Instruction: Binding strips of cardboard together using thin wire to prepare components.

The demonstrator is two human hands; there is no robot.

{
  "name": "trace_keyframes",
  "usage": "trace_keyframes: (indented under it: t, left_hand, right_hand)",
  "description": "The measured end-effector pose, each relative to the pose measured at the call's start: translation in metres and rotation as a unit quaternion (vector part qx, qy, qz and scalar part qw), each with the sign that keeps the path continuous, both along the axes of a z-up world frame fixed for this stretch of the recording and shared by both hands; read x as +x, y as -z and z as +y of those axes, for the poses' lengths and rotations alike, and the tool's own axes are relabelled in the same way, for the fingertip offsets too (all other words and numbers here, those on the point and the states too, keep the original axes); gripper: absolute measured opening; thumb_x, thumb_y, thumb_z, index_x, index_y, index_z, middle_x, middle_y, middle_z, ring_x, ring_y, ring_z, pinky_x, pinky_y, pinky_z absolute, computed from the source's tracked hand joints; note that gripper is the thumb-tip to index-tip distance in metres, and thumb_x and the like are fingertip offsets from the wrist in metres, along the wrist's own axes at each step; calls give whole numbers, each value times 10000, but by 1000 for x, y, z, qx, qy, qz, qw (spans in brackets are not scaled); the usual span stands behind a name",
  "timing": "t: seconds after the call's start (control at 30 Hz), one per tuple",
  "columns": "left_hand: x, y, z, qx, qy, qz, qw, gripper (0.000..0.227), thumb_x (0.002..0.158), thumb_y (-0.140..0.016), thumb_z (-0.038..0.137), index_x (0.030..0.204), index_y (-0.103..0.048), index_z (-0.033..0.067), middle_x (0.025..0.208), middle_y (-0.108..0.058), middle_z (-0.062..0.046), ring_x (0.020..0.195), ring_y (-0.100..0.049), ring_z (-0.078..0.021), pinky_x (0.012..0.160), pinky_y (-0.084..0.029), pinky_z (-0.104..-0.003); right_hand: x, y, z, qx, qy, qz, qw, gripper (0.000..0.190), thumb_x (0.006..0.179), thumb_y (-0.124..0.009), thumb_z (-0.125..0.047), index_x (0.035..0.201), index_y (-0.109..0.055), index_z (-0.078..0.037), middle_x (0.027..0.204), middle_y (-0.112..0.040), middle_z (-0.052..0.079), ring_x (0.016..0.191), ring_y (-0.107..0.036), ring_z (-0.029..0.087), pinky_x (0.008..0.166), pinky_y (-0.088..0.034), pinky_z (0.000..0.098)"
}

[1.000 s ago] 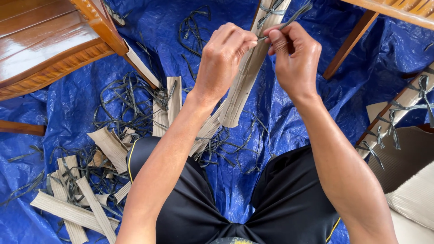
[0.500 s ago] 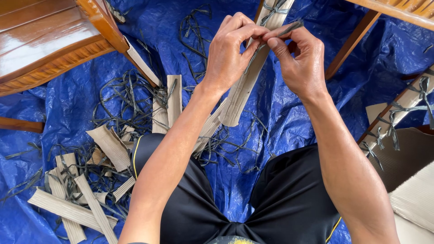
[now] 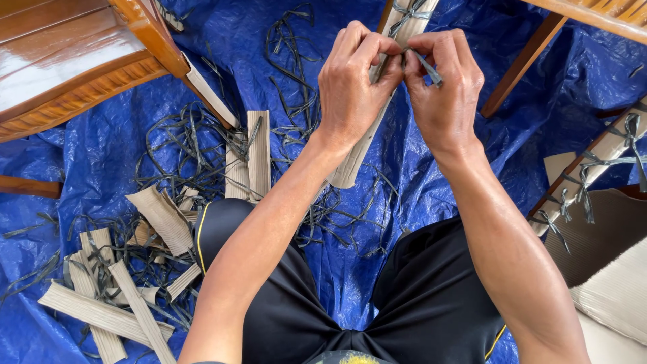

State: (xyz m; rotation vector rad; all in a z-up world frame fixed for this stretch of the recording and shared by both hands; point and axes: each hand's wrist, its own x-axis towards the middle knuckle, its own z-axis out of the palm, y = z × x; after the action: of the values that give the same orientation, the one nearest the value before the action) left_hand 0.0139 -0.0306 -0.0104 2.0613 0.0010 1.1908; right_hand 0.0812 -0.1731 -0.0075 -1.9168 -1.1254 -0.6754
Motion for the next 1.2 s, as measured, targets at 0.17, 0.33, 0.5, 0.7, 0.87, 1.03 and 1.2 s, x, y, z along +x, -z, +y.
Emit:
trace_keyframes:
  t: [0.17, 0.33, 0.5, 0.7, 0.87, 1.03, 1.2]
  left_hand:
    - [-2, 2, 1, -14, 3, -14, 1000, 136, 879, -784, 99, 943, -664, 107, 956, -582, -14, 923, -625, -200, 780, -534, -351]
    - [-4, -1, 8, 77, -20, -35, 996, 114, 943, -765, 59, 1031, -711, 109, 995, -619, 26, 921, -621, -189, 804, -510, -369]
    - [-4, -10, 15, 137, -3, -48, 989, 250, 905, -762, 16, 1125, -737, 132, 985, -580, 17, 947, -595, -194, 832, -539, -344]
    - [0, -13, 23, 164, 19, -53, 985, 183, 900, -799, 45, 1026, -690, 121, 986, -562, -5, 956, -590, -212, 826, -528, -359]
    - [3, -11, 22, 161, 3, -53, 985, 193, 829, -786, 27, 931, -637, 96, 992, -558, -29, 959, -594, -231, 829, -523, -369]
    - [-1, -9, 25, 162, -56, -56, 984, 203, 822, -788, 31, 926, -628, 101, 986, -568, -22, 971, -607, -232, 834, -499, -383]
    - [1, 0, 28, 149, -65, -43, 986, 195, 833, -788, 66, 939, -628, 101, 999, -593, -41, 961, -625, -271, 820, -506, -409]
  right_hand:
    - [3, 11, 4, 19, 4, -12, 1000, 171, 1026, -742, 91, 1131, -641, 1, 1080, -633, 121, 962, -705, 236, 829, -579, 330]
    - [9, 12, 6, 47, -8, -66, 997, 198, 1030, -784, 91, 1121, -633, -1, 1101, -664, 128, 935, -685, 245, 802, -571, 339]
    - [11, 12, 7, 58, -17, -93, 994, 203, 1028, -806, 95, 1089, -639, -2, 1096, -694, 128, 960, -689, 251, 793, -568, 330]
    - [12, 12, 3, 62, -27, -72, 995, 184, 1025, -825, 73, 1055, -658, 2, 1095, -711, 135, 982, -705, 255, 787, -564, 326]
    - [10, 13, 0, 53, -34, -67, 996, 149, 1039, -795, 66, 1096, -675, -1, 1148, -716, 132, 1046, -718, 259, 874, -590, 340]
    - [6, 15, -7, 57, -22, -24, 998, 136, 1072, -793, 45, 1087, -663, 11, 1138, -705, 138, 1016, -713, 260, 883, -581, 344]
    - [14, 18, -18, 33, -14, 14, 999, 116, 1069, -777, 56, 1075, -667, 20, 1104, -704, 135, 983, -710, 252, 864, -572, 342]
